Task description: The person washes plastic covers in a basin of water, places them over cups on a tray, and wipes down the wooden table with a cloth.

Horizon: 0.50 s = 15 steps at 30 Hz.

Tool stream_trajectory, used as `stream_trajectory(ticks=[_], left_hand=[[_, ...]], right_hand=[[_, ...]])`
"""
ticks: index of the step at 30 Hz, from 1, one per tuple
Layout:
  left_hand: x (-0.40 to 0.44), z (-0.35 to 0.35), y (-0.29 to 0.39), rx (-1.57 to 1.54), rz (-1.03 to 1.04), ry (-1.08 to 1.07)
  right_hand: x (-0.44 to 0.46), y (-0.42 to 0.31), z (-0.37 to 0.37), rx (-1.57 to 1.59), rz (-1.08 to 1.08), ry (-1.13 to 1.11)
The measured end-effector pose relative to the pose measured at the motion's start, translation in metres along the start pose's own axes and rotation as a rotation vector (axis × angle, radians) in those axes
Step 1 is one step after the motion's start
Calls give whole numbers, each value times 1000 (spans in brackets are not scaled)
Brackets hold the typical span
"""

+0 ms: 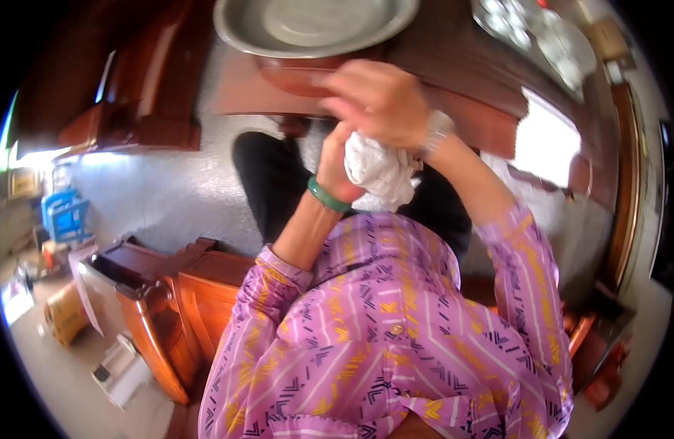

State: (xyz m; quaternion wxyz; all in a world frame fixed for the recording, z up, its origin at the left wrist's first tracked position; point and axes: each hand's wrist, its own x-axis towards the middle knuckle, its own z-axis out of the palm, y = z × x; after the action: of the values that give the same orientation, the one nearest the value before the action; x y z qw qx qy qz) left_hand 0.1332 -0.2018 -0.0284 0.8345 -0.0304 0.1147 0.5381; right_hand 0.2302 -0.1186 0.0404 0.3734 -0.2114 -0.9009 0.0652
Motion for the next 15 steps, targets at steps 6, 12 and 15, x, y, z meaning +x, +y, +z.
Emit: stream_trajectory(ticks=[6,12,15], left_hand=[[-12,0,23,124,310,150],[-41,5,36,149,236,232],[-53,-11,45,312,355,510]], right_hand=[[-40,-32,27,210,215,-103],[-18,-20,41,438,396,-4],[-17,-15,43,119,388,38]])
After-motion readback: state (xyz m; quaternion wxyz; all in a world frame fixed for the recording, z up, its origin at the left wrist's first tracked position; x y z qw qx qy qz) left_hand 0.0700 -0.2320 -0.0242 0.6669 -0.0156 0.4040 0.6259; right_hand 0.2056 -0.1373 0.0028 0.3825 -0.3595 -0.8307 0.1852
